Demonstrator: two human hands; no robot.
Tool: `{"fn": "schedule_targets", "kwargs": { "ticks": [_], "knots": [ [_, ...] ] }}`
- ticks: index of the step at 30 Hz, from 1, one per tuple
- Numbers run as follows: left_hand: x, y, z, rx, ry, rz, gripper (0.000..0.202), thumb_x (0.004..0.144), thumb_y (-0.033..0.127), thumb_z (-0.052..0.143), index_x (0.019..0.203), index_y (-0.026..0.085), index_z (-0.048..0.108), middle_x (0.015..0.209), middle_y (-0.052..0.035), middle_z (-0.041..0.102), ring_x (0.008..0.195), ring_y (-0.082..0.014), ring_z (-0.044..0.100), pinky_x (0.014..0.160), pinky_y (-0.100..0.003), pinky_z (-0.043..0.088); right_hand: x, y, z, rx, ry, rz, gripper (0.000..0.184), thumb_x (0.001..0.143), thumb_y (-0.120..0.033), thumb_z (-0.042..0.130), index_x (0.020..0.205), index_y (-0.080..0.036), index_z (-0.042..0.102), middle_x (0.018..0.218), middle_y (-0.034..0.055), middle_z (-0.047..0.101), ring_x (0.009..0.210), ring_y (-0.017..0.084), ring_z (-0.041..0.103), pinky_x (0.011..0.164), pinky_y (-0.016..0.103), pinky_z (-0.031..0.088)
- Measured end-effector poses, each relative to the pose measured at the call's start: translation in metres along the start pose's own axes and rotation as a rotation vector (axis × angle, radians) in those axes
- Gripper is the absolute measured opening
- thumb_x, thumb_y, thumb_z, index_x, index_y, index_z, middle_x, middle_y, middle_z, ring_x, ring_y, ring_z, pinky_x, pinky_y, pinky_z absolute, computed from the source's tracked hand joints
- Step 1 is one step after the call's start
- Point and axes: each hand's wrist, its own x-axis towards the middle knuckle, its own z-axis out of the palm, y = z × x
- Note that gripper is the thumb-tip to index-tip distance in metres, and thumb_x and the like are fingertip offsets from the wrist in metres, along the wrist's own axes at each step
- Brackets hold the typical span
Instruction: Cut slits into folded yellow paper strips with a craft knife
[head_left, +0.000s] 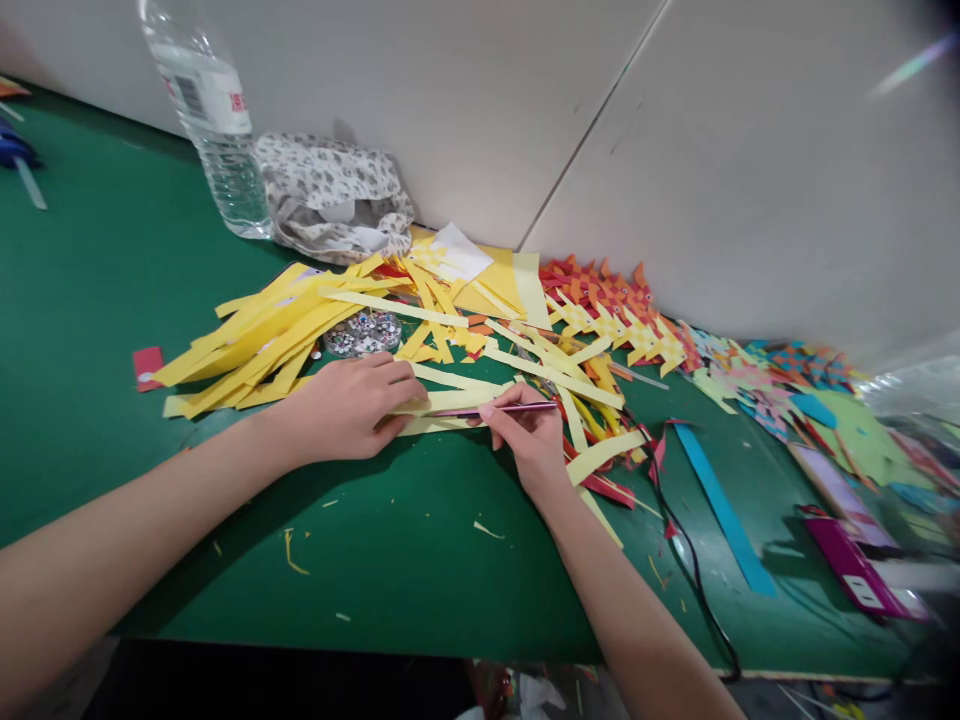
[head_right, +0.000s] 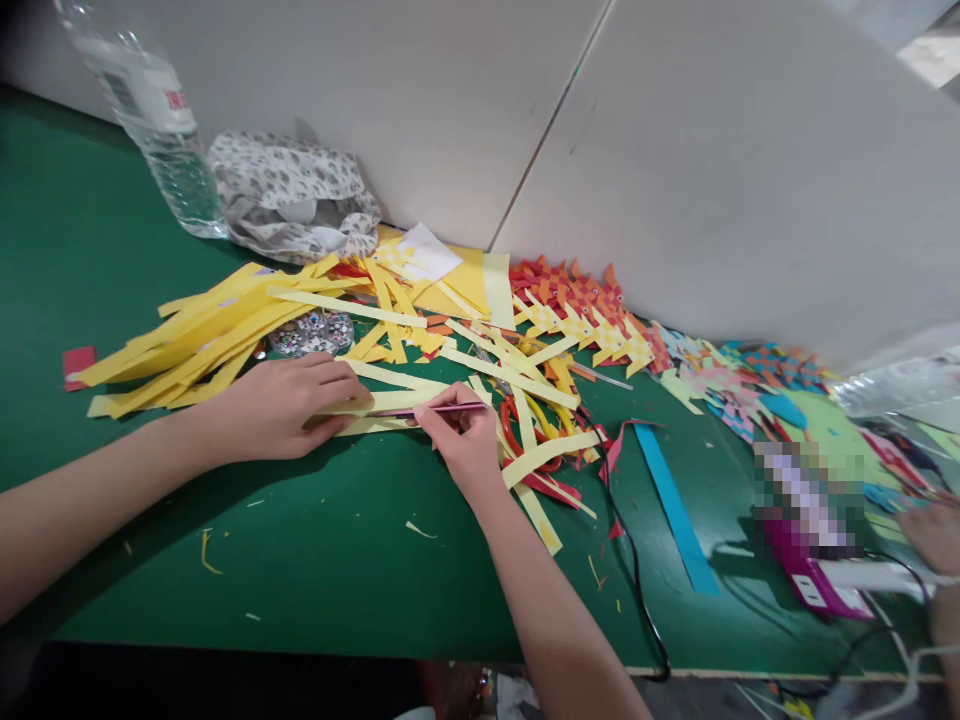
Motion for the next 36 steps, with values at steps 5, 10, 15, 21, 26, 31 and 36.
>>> {"fn": "schedule_targets", "kwargs": {
  "ticks": [5,10,15,21,26,31,36],
  "knots": [
    [0.0006,-0.0008,0.0013,0.000,-0.004,-0.002,0.024,0.089,0.025,0.045,0.106,0.020,0.062,0.099,-0.0063,0.063,0.089,-0.0232,0.057,0.072,-0.034,0.047,0.0010,0.0012,0.0003,0.003,-0.001,-0.006,0.017,0.073,-0.025,0.073,0.067,-0.022,0.057,0.055,-0.0045,0.063,0.040,0.010,0.050,0.041,0.024,0.036],
    [0.0006,-0.0008,0.0019,-0.004,0.005,-0.001,0.024,0.089,0.025,0.045,0.106,0.020,0.062,0.099,-0.0063,0.063,0.090,-0.0230,0.057,0.073,-0.034,0.047,0.0011,-0.0002,-0.0006,-0.017,0.024,-0.017,0.016,0.071,-0.024,0.072,0.065,-0.022,0.058,0.049,-0.0064,0.057,0.041,0.011,0.051,0.041,0.024,0.037],
    [0.0004,0.0001,0.0007,0.005,0.004,-0.004,0.024,0.088,0.025,0.046,0.104,0.019,0.063,0.098,-0.0067,0.064,0.089,-0.0233,0.057,0.073,-0.034,0.046,0.0004,-0.0027,-0.0025,-0.034,0.069,-0.052,0.014,0.073,-0.025,0.070,0.064,-0.022,0.059,0.045,-0.0061,0.054,0.046,0.014,0.057,0.042,0.024,0.037],
    [0.0020,0.0005,-0.0001,-0.009,0.002,-0.003,0.024,0.088,0.023,0.046,0.104,0.019,0.063,0.098,-0.0063,0.064,0.089,-0.0238,0.057,0.074,-0.036,0.048,-0.0007,0.0007,-0.0028,-0.037,-0.018,-0.037,0.015,0.075,-0.025,0.072,0.069,-0.021,0.059,0.055,-0.0039,0.063,0.043,0.010,0.050,0.043,0.024,0.037],
    [0.0016,0.0006,-0.0002,-0.005,-0.005,-0.003,0.024,0.088,0.023,0.046,0.105,0.020,0.063,0.097,-0.0060,0.063,0.089,-0.0238,0.057,0.071,-0.035,0.048,0.0001,0.0047,-0.0037,-0.027,-0.028,-0.025,0.018,0.076,-0.027,0.074,0.069,-0.021,0.058,0.061,-0.0022,0.067,0.043,0.010,0.049,0.042,0.023,0.036],
    [0.0011,0.0000,0.0008,-0.004,0.000,0.000,0.023,0.088,0.023,0.047,0.104,0.020,0.063,0.098,-0.0063,0.063,0.089,-0.0228,0.057,0.073,-0.034,0.047,0.0008,0.0043,-0.0029,-0.025,-0.026,-0.022,0.018,0.074,-0.025,0.075,0.069,-0.021,0.058,0.059,-0.0037,0.065,0.042,0.009,0.048,0.042,0.023,0.036],
    [0.0012,-0.0006,0.0018,-0.004,0.000,-0.002,0.024,0.088,0.024,0.046,0.105,0.020,0.062,0.098,-0.0062,0.063,0.089,-0.0224,0.057,0.073,-0.034,0.047,0.0006,0.0032,-0.0021,-0.038,-0.010,-0.025,0.016,0.073,-0.023,0.074,0.068,-0.021,0.059,0.060,-0.0029,0.066,0.043,0.010,0.049,0.043,0.023,0.035]
  ]
}}
